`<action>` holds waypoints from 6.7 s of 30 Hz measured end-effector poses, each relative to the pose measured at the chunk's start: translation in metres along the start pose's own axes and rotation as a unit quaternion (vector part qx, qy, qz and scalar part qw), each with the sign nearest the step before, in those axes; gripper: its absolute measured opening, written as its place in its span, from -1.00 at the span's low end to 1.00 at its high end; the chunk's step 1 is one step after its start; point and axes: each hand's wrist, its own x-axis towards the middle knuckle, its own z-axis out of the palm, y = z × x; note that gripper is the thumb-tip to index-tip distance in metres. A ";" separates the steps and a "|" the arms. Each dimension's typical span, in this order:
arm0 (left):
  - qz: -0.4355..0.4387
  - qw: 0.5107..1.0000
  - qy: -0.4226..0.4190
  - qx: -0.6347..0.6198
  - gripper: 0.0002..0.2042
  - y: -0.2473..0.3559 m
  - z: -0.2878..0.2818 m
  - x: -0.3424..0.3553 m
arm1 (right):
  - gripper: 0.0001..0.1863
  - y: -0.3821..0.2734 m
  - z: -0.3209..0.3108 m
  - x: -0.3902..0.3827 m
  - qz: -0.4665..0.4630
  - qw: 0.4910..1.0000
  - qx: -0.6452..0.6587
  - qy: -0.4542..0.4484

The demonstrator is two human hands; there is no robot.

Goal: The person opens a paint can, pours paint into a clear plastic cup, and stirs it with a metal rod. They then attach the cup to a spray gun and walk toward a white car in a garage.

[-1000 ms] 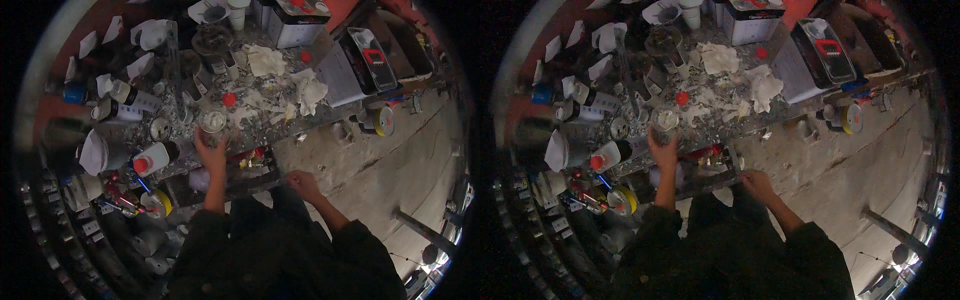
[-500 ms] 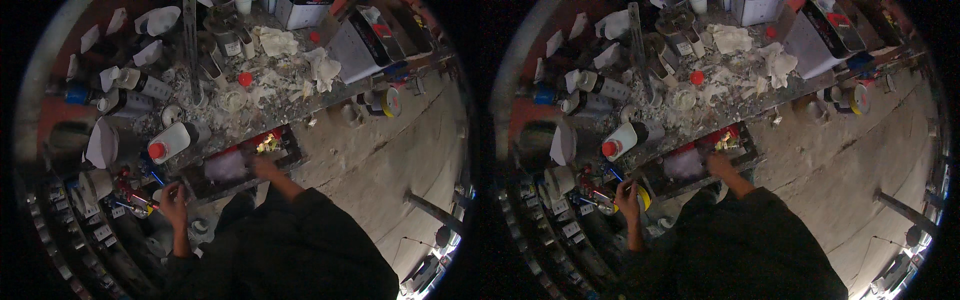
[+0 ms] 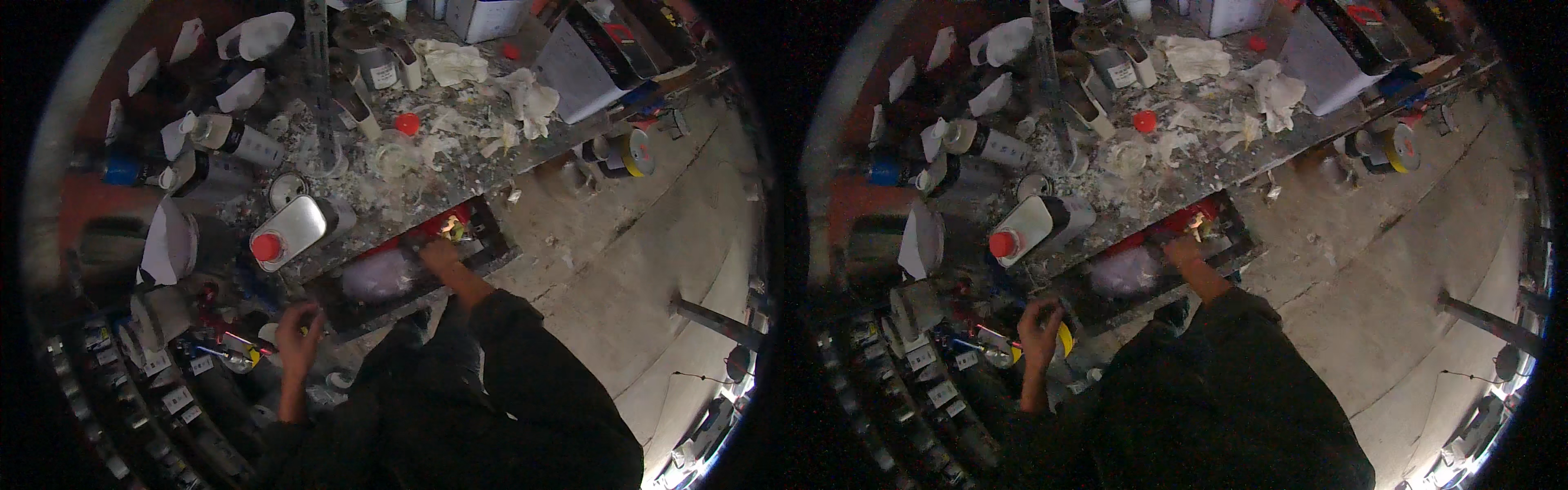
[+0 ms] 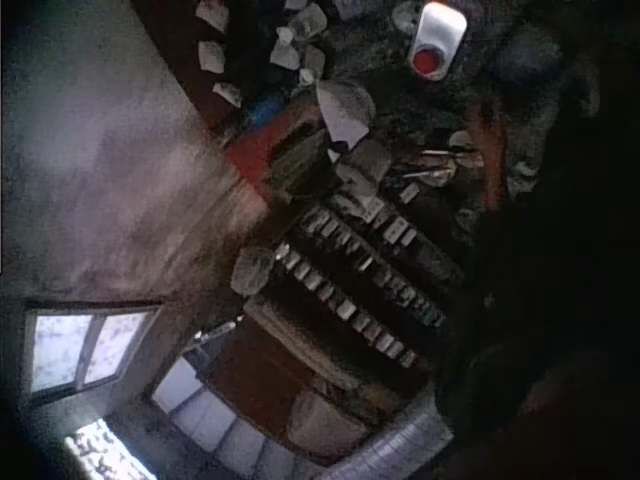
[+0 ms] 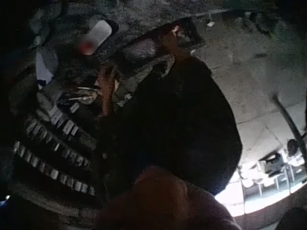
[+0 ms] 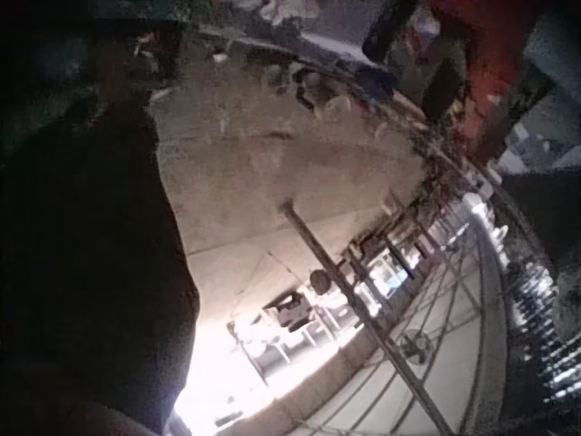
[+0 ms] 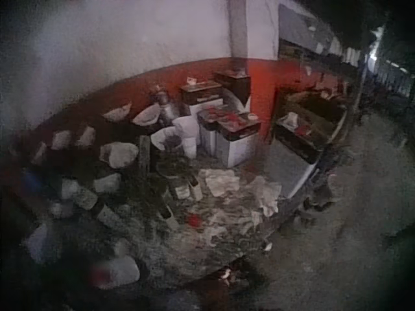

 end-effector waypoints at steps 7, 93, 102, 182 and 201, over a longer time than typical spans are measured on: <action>-0.031 0.993 0.107 -0.043 -0.64 0.009 -0.035 0.012 | -0.61 0.015 0.049 0.053 -0.030 0.993 -0.044 0.106; 0.307 0.948 -0.085 0.018 -0.30 0.332 0.192 0.195 | -0.69 0.199 -0.307 -0.178 -0.024 0.758 0.637 0.135; 0.294 0.949 -0.031 0.115 -0.37 0.342 0.195 0.194 | -0.67 0.193 -0.325 -0.182 0.021 0.800 0.588 0.114; 0.277 0.959 -0.054 0.016 -0.59 0.339 0.218 0.206 | -0.70 0.232 -0.296 -0.157 -0.060 0.653 0.747 0.111; 0.032 0.898 0.066 -0.434 -0.59 0.328 0.177 0.160 | -0.77 0.335 -0.462 -0.217 -0.088 0.851 0.204 0.475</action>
